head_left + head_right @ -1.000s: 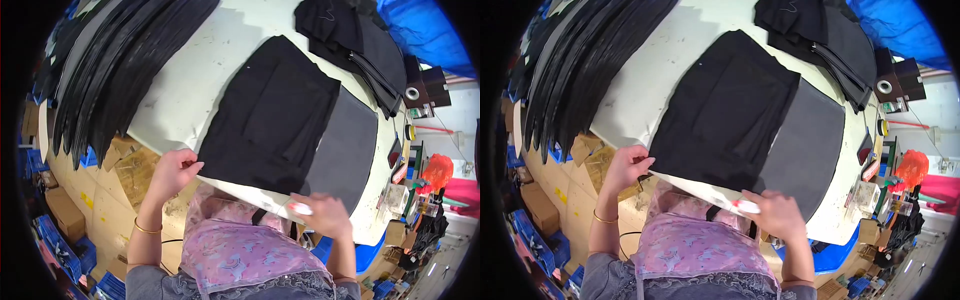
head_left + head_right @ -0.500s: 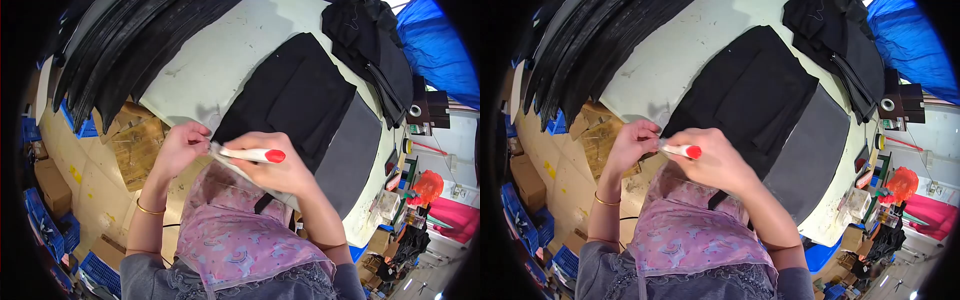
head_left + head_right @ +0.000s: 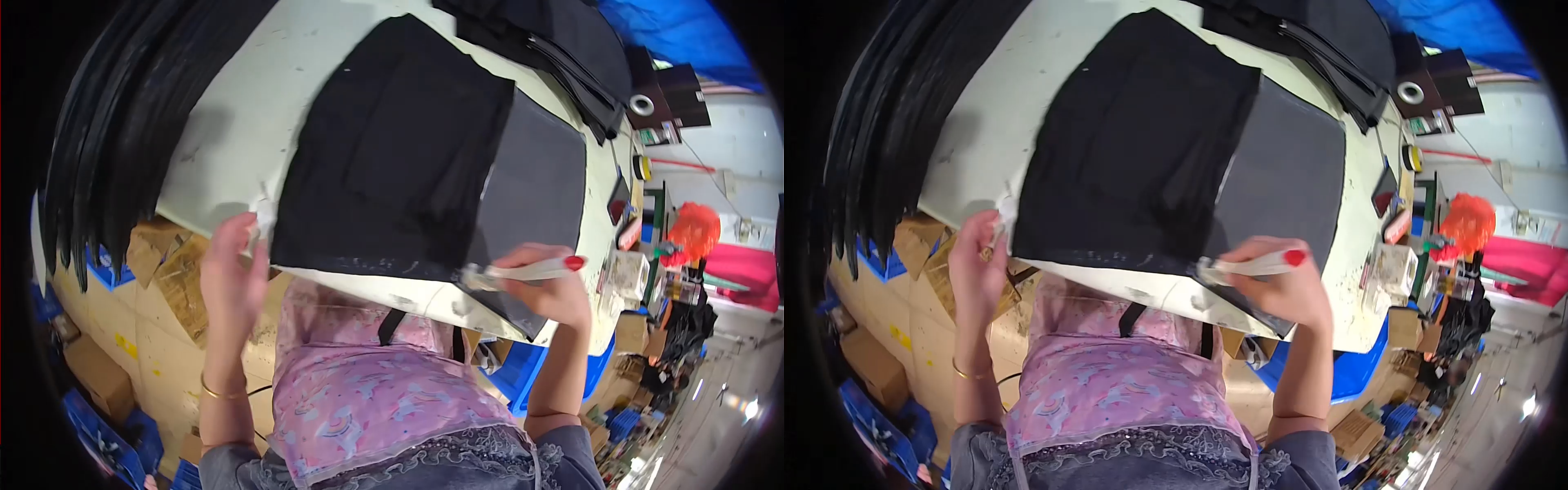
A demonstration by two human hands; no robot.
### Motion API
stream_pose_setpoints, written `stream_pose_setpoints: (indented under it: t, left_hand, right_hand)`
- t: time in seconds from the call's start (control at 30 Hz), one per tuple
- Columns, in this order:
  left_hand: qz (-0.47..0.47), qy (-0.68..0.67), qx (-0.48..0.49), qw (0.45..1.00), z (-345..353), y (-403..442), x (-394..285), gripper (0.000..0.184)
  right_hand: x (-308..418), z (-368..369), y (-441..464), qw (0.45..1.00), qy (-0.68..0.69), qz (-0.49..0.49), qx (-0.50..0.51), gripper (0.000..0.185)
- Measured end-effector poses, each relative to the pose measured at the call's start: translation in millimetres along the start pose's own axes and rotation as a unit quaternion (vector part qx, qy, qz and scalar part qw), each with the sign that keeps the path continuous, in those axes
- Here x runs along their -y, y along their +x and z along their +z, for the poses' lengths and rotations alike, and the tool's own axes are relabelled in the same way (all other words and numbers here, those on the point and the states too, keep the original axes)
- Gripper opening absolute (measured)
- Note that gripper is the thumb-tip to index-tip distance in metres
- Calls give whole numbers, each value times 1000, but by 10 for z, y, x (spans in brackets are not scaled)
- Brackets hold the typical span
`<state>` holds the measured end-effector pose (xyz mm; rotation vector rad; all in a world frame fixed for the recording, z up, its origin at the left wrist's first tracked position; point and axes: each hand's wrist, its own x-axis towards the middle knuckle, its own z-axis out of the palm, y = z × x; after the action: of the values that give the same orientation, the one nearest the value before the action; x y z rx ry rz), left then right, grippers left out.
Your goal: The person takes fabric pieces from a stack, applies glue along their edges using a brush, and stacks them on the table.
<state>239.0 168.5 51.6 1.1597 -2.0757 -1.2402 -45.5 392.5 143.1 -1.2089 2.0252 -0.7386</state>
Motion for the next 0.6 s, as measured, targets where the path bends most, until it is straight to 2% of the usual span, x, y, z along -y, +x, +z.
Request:
stream_pose_setpoints:
  t: [0.03, 0.07, 0.1, 0.17, 0.23, 0.37, 0.43, 0.57, 0.6]
  left_hand:
    - [200, 201, -102, 953, 156, -42, -204, 29]
    - [275, 136, 4, 952, 333, -89, -288, 29]
    - [364, 156, 105, 912, 519, -103, -491, 27]
    - [481, 116, 176, 851, 1176, -203, -595, 24]
    - [517, 141, 176, 825, 1495, -242, -643, 21]
    - [487, 181, 228, 824, 1663, -213, -546, 19]
    - [482, 137, 211, 839, 1670, -204, -599, 17]
    - [469, 133, 224, 844, 1671, -215, -658, 15]
    - [466, 136, 224, 845, 1665, -213, -668, 15]
  right_hand:
    - [-78, -69, -83, 999, 11, 33, -14, 24]
    - [-118, -45, -128, 999, 13, 40, -21, 24]
    - [-129, 51, -135, 999, 10, 20, -43, 23]
    - [-151, 260, -140, 996, 2, -19, -92, 22]
    - [-292, 232, -322, 990, -6, -26, -137, 21]
    - [-727, -91, -1068, 985, 12, 135, -105, 25]
    - [-955, -180, -1489, 969, 19, 181, -165, 24]
    - [-1259, -221, -2072, 956, 41, 219, -193, 24]
    - [-1294, -184, -2161, 950, 85, 191, -230, 24]
